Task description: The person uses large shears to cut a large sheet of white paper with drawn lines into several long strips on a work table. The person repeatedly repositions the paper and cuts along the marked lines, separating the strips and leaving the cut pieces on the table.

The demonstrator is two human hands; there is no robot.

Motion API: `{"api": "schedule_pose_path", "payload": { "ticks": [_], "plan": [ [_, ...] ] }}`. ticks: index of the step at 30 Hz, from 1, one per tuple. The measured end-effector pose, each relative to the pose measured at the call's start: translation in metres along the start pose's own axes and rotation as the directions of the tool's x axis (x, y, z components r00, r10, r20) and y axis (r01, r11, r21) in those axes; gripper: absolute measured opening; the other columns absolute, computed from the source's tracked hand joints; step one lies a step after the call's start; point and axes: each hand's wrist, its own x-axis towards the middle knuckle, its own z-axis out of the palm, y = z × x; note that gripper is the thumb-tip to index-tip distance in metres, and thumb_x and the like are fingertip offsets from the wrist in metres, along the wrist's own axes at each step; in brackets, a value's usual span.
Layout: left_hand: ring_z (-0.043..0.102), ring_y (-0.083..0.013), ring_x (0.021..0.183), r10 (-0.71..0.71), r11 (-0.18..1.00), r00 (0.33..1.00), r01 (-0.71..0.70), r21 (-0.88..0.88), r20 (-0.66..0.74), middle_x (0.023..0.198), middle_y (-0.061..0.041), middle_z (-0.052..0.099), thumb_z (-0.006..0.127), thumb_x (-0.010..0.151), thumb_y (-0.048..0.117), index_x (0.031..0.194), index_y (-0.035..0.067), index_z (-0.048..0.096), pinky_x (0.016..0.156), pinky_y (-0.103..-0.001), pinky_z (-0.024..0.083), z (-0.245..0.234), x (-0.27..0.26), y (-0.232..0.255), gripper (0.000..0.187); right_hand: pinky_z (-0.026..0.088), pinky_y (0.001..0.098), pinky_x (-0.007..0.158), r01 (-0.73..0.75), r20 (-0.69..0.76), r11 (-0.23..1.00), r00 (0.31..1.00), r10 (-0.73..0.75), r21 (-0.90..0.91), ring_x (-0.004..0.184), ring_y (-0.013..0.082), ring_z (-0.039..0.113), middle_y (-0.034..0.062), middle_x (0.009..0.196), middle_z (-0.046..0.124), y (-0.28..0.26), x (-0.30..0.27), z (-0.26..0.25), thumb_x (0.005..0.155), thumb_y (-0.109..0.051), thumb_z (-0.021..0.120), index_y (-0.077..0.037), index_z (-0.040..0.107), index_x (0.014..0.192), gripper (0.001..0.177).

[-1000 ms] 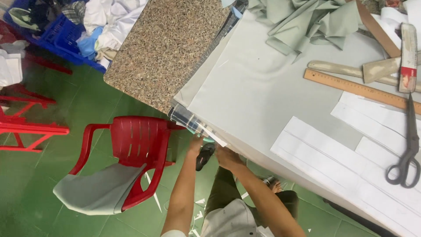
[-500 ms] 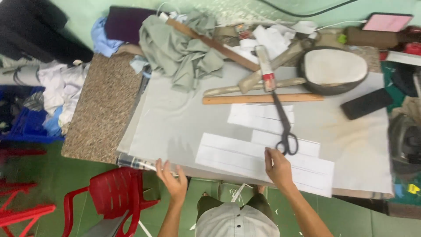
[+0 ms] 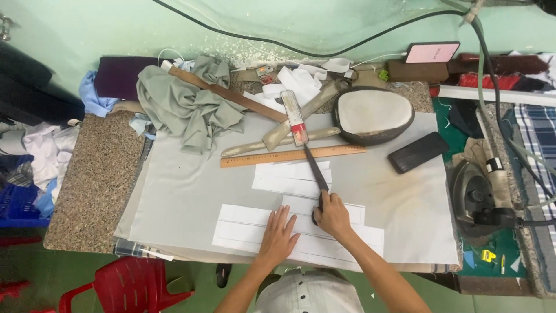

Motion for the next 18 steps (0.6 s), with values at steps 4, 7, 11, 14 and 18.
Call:
{"api": "schedule_pose_path", "payload": {
  "ticks": [4,7,11,14,18],
  "plan": [
    [0.035,-0.0481,0.144,-0.064,0.997,0.998,0.063,-0.053,-0.012,0.158,-0.03,0.034,0.054,0.105,0.032,0.138,-0.004,0.05,0.12,-0.063,0.026,0.016,-0.019,-0.018,0.049,0.055,0.0531,0.07,-0.028,0.081,1.0,0.996,0.027,0.005,0.094,0.0451,0.058,0.0237,0.114,0.052,-0.006,-0.014,0.0,0.089,-0.025,0.062,-0.002,0.04,0.145,0.064],
    [0.03,-0.0442,0.148,-0.137,0.988,0.987,0.142,-0.057,0.079,0.159,-0.028,0.032,0.053,0.106,0.036,0.143,-0.002,0.048,0.123,-0.061,0.02,0.024,-0.021,-0.035,0.053,0.057,0.0498,0.086,-0.149,0.166,0.988,0.974,0.153,-0.037,0.108,0.0446,0.061,0.0272,0.122,0.055,-0.026,-0.014,-0.022,0.089,-0.015,0.065,0.002,0.039,0.149,0.068],
    [0.024,-0.0367,0.153,-0.208,0.974,0.949,0.224,-0.045,0.236,0.164,-0.022,0.03,0.048,0.107,0.044,0.151,0.004,0.043,0.125,-0.059,0.012,0.021,-0.001,-0.052,0.06,0.057,0.05,0.1,-0.45,0.261,0.86,0.883,0.39,0.239,0.119,0.0509,0.063,0.0342,0.124,0.055,-0.023,-0.011,-0.054,0.085,0.007,0.064,0.01,0.038,0.151,0.071],
    [0.023,-0.0341,0.155,-0.209,0.975,0.94,0.22,-0.014,0.268,0.166,-0.019,0.03,0.044,0.107,0.047,0.153,0.006,0.043,0.126,-0.058,0.011,0.022,0.025,-0.068,0.062,0.061,0.0429,0.096,-0.533,0.434,0.831,0.793,0.426,0.157,0.115,0.039,0.071,0.0254,0.125,0.069,-0.019,-0.025,-0.091,0.088,-0.007,0.071,-0.009,0.044,0.155,0.072],
    [0.021,-0.0328,0.157,-0.147,0.986,0.933,0.163,-0.021,0.329,0.168,-0.017,0.029,0.04,0.107,0.051,0.157,0.009,0.038,0.127,-0.058,0.007,0.023,0.051,-0.084,0.065,0.044,0.0305,0.05,-0.685,0.439,0.506,0.726,0.529,0.524,0.057,0.0202,0.061,0.0166,0.071,0.07,-0.004,-0.05,-0.106,0.087,-0.018,0.083,0.004,0.055,0.143,0.067]
  ]
}}
